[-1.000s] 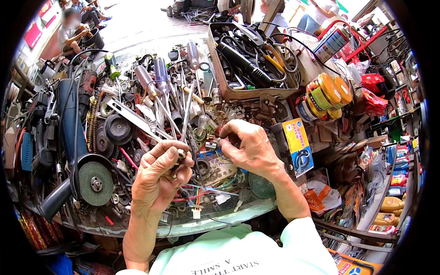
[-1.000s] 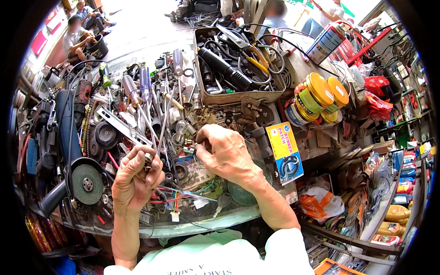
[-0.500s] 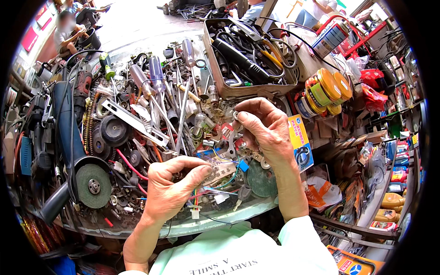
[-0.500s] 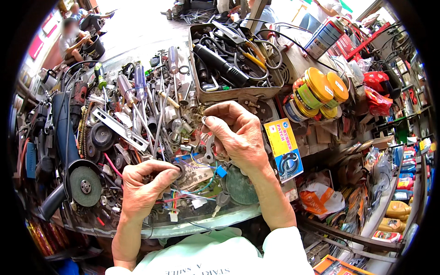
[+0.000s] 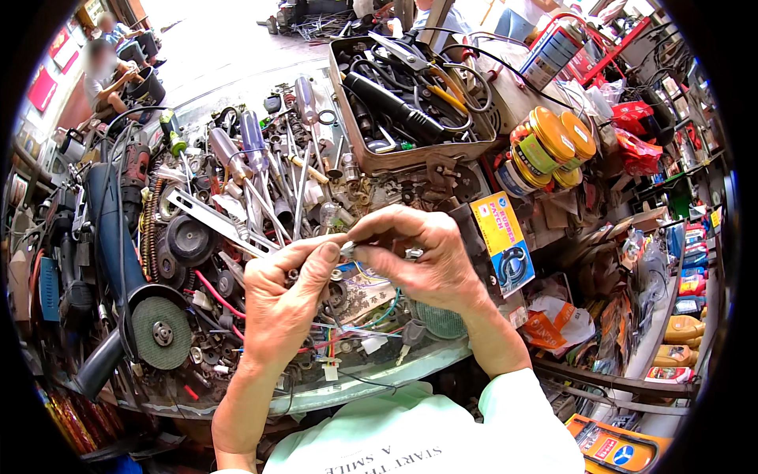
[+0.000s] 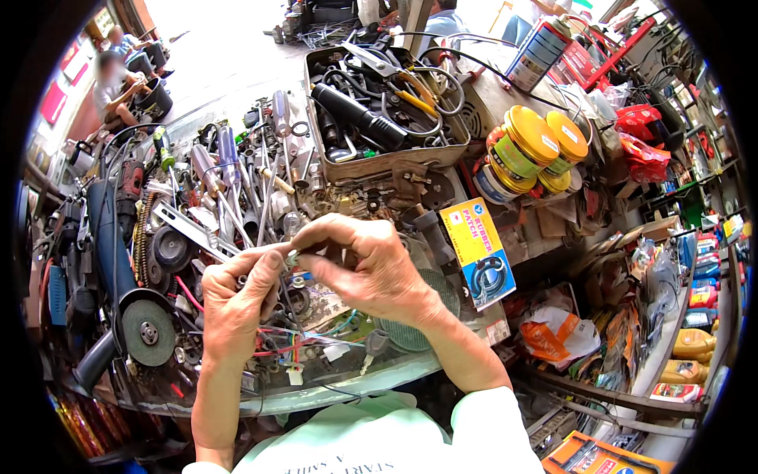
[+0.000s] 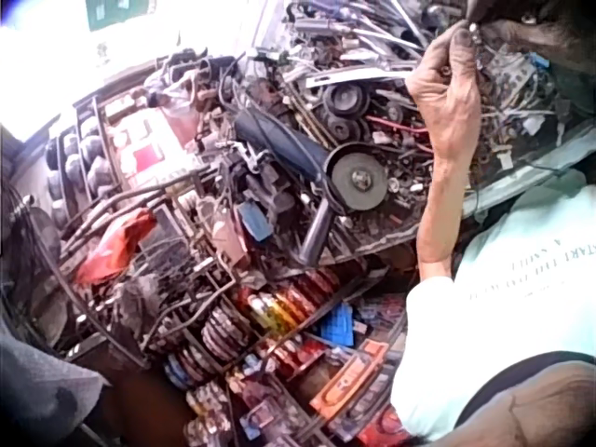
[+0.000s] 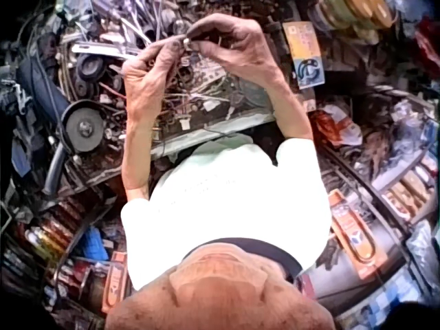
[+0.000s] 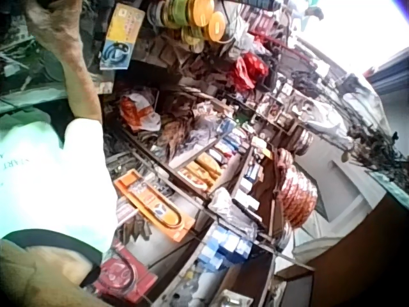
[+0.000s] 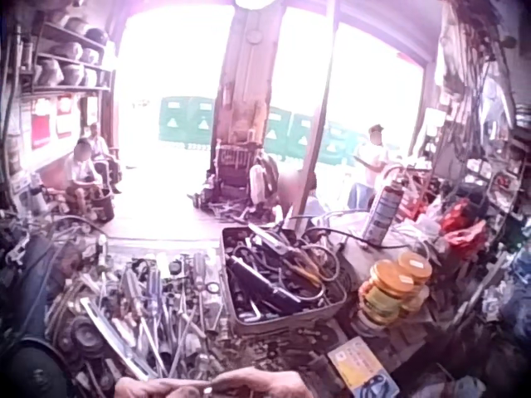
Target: The person assembles small electrical components on a cluttered workbench. They connect wires to a small cylindrical part, then attach a metal fitting to the assembly. The person continues to manipulate the wires and components, occasionally picking up and examining other small parts from the table.
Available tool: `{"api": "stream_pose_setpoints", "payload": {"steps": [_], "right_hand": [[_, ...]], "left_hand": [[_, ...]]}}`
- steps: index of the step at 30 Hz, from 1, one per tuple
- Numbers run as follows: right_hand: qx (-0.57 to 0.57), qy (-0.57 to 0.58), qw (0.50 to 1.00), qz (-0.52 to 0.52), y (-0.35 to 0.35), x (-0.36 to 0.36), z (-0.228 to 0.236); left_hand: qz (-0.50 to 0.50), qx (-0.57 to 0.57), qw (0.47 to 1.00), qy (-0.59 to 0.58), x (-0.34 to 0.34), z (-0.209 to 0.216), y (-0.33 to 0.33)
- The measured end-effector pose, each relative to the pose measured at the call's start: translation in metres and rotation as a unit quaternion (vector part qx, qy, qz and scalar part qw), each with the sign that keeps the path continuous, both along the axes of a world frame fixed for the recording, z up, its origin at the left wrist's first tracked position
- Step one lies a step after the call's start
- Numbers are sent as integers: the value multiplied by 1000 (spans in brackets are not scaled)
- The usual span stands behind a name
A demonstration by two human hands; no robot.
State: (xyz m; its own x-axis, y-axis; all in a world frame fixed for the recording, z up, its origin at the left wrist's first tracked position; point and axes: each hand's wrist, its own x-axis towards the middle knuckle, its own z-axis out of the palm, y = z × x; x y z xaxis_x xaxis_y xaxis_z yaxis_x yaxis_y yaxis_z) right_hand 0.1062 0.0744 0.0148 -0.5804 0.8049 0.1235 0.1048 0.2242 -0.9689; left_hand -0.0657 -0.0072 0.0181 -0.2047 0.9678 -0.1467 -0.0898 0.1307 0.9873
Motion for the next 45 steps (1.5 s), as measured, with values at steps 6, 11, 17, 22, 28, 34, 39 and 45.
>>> {"api": "stream_pose_setpoints", "payload": {"steps": [6, 11, 17, 22, 28, 34, 39, 45], "right_hand": [[168, 58, 984, -11, -3, -8, -13], [131, 58, 990, 5, -1, 1, 2], [49, -23, 974, -219, 34, 40, 6], [163, -212, 947, -179, 36, 52, 3], [215, -327, 917, -73, 23, 36, -11], [286, -445, 848, -40, 6, 19, -10], [314, -400, 860, -47, 5, 19, -13], [288, -389, 875, -29, 10, 22, -13]], "left_hand": [[2, 4, 993, -120, -2, -4, -4], [-25, -59, 956, -285, -11, -2, -6], [-12, -47, 927, -373, -17, -5, -9], [-16, -52, 920, -389, -18, -8, -8], [-40, -29, 915, -401, -22, -14, -11], [-31, -35, 912, -406, -22, -15, -11], [-38, -52, 916, -396, -21, -13, -11], [-40, -60, 915, -396, -21, -12, -12]]}}
